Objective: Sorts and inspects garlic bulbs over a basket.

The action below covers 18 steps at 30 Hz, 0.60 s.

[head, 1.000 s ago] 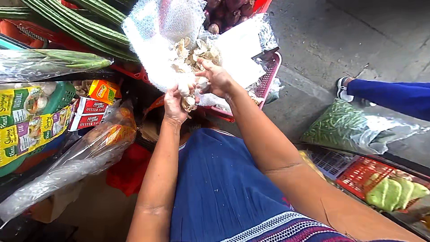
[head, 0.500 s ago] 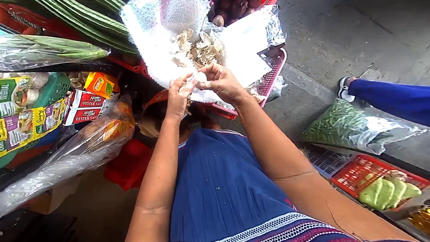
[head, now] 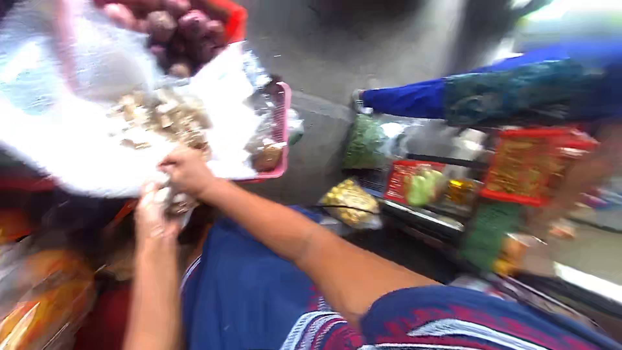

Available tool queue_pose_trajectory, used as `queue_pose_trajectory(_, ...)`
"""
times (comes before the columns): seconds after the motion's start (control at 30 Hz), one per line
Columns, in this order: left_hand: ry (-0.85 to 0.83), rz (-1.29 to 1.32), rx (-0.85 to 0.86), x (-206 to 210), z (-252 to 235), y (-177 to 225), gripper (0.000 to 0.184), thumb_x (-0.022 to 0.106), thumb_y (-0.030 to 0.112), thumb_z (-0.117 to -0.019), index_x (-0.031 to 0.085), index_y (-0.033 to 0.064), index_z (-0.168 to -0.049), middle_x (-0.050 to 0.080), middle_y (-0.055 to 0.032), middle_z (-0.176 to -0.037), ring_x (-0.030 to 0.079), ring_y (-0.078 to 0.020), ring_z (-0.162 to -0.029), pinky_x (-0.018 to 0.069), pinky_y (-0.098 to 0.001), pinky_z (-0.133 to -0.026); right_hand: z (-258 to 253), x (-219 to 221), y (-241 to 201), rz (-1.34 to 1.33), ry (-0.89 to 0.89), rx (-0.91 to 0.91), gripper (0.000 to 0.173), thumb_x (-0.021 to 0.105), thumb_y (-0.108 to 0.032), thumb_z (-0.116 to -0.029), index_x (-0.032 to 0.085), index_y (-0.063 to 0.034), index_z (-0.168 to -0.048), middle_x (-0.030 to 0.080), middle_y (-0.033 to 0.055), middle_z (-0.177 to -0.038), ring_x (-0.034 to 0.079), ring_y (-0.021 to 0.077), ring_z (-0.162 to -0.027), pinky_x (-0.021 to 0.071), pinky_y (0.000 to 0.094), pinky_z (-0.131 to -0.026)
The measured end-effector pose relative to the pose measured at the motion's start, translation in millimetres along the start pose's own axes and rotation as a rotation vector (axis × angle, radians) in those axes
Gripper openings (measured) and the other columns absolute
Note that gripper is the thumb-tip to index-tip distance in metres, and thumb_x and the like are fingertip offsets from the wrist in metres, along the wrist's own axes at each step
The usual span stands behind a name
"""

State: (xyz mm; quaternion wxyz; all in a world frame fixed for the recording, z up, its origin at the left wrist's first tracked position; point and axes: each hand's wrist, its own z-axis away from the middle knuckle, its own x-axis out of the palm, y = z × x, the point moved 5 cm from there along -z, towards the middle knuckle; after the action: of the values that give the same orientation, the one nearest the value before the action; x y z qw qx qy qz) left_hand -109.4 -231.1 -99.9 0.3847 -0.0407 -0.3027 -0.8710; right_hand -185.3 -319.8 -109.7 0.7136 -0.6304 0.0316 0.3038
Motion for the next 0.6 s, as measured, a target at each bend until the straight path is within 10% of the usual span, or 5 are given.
queue_pose_trajectory(0.17,-0.286,0.15,-0.058,-1.0,-19.9,-8.6,0.048,0.024,0.041,-0.1101,0.062,0.0128,-0.111,0.071,-0.0046,-0.087,0.07,-0.0177,-0.073,0.0606,-0.0357,-0.061,-37.2,-32.0,-5.3,0.274,-0.144,0.237,0.046,0.077,-0.006,-0.0889,0.066,-0.0085,-0.133,0.064,0.0158,-0.131,0.062,0.0317,-0.121,0.0561,0.0509,-0.097)
queue_pose_trajectory(0.43,-0.458,0.129,-0.148,-7.7,7.0,-8.1,0.044,0.028,0.037,-0.1084,0.06,0.0109,-0.123,0.073,-0.0078,-0.107,0.073,-0.0214,-0.09,0.0624,-0.0357,-0.068,-53.0,-41.1,25.6,0.351,-0.201,0.652,0.05,0.076,-0.014,-0.0903,0.057,0.0044,-0.133,0.06,0.0247,-0.13,0.061,0.0402,-0.119,0.0554,0.06,-0.09)
queue_pose_trajectory(0.53,-0.208,0.009,-0.148,10.5,28.8,-7.9,0.038,0.02,0.029,-0.107,0.053,0.0106,-0.11,0.07,-0.0061,-0.094,0.072,-0.0174,-0.072,0.06,-0.0297,-0.052,-53.3,-49.5,5.9,0.219,-0.204,0.745,0.062,0.074,-0.018,-0.0942,0.048,0.0046,-0.146,0.048,0.0302,-0.146,0.049,0.045,-0.135,0.0454,0.0617,-0.103)
queue_pose_trajectory(0.6,-0.275,-0.079,-0.228,31.0,43.0,-1.7,0.041,0.008,0.021,-0.1056,0.044,0.0075,-0.121,0.063,-0.0018,-0.101,0.069,-0.0097,-0.081,0.0578,-0.0228,-0.064,-51.4,-53.6,-2.3,0.175,-0.251,0.789,0.065,0.068,-0.014,-0.0981,0.039,0.0066,-0.152,0.037,0.0329,-0.155,0.037,0.0457,-0.144,0.0383,0.0568,-0.113)
